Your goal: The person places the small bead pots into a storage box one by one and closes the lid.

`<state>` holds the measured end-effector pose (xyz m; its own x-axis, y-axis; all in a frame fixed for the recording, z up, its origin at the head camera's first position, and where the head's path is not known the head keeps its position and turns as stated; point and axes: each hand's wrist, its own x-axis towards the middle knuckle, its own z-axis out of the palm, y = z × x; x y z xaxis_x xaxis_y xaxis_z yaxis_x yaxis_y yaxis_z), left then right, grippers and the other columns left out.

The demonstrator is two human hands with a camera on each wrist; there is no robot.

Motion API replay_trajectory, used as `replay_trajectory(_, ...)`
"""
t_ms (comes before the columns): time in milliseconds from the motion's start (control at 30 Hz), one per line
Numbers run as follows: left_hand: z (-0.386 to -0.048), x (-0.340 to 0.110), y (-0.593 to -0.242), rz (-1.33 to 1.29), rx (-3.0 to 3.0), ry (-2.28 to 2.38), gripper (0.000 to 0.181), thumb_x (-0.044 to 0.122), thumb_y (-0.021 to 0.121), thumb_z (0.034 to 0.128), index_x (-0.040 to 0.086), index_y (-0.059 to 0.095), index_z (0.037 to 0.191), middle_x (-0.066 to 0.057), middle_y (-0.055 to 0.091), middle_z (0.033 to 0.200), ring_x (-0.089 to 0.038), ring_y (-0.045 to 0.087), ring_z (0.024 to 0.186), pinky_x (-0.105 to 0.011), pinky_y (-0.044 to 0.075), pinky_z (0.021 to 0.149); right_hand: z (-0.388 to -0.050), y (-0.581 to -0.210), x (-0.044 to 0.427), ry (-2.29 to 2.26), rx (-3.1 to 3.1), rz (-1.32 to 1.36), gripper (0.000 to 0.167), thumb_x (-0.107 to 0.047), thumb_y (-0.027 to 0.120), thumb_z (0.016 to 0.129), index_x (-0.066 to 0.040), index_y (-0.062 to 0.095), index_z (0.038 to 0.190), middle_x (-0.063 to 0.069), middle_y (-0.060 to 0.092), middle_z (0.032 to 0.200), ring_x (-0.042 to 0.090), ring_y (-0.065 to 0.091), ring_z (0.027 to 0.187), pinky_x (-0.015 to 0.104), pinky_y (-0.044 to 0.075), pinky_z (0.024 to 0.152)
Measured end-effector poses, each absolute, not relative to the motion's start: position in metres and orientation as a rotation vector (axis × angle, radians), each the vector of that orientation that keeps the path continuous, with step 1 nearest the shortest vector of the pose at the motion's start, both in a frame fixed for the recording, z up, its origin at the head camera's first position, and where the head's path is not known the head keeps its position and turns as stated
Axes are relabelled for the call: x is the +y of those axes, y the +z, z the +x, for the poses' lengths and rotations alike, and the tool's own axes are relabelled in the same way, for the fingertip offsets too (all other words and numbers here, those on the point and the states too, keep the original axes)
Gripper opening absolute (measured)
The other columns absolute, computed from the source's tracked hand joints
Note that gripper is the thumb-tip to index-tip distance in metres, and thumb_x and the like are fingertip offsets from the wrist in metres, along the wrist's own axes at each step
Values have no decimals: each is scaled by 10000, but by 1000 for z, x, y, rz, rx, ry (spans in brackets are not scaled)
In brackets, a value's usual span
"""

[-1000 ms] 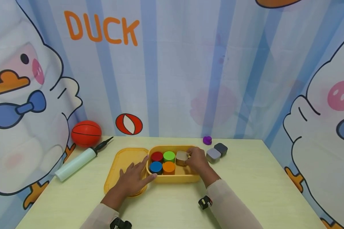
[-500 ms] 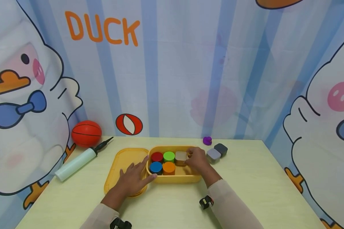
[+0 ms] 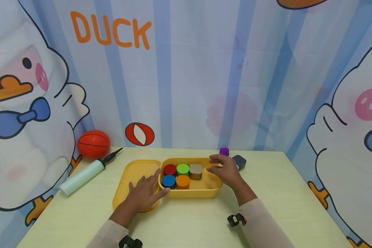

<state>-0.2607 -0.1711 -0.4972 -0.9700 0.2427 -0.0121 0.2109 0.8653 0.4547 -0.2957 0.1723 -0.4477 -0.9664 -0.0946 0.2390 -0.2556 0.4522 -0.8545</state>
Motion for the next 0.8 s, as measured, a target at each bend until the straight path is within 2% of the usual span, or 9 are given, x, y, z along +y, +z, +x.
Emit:
replay_trajectory(167,-261,-172,-497,363,2964,719,950,841,468,1000,380,150,1767,-143,421,1755,-569,270,1636,-934,-17,1195,-293,-452,189,1467,-2438,405,383,0,815,959,35,735,1332,247,742,1331,453,732,1237,474,649,1002)
replay_trajectory(433,-260,-170,-498,370,2963,732,944,832,476,1004,382,152,1767,-136,422,1755,-568,269,1637,-932,-13,1199,-291,-461,218,1375,-2414,375,394,-91,838,965,-4,746,1338,221,732,1366,423,690,1245,590,617,1031)
replay_trajectory(567,-260,-169,-496,391,2972,723,940,823,474,1011,370,152,1769,-140,424,1753,-573,275,1634,-935,-1,1197,-291,-465,234,1353,-2449,252,402,-112,830,977,-12,744,1357,213,701,1426,418,660,1281,530,607,1047)
replay_trajectory(633,-260,-170,-495,387,2975,717,938,817,476,1014,364,154,1769,-150,427,1750,-572,276,1634,-933,-1,1199,-291,-467,240,1360,-2466,203,421,-132,827,984,-1,733,1373,225,680,1454,427,640,1307,538,587,1072)
replay_trajectory(733,-258,-171,-494,380,2972,722,938,810,486,1014,358,162,1769,-163,430,1745,-577,278,1631,-936,-5,1195,-291,-472,246,1390,-2486,156,443,-139,825,986,22,716,1384,248,656,1475,436,621,1314,386,578,1014)
replay_trajectory(800,-257,-172,-494,377,2973,727,938,811,484,1014,358,162,1769,-162,428,1746,-577,278,1631,-936,-6,1195,-293,-475,248,1417,-2483,130,455,-124,820,983,40,702,1390,267,647,1467,440,612,1310,341,559,976)
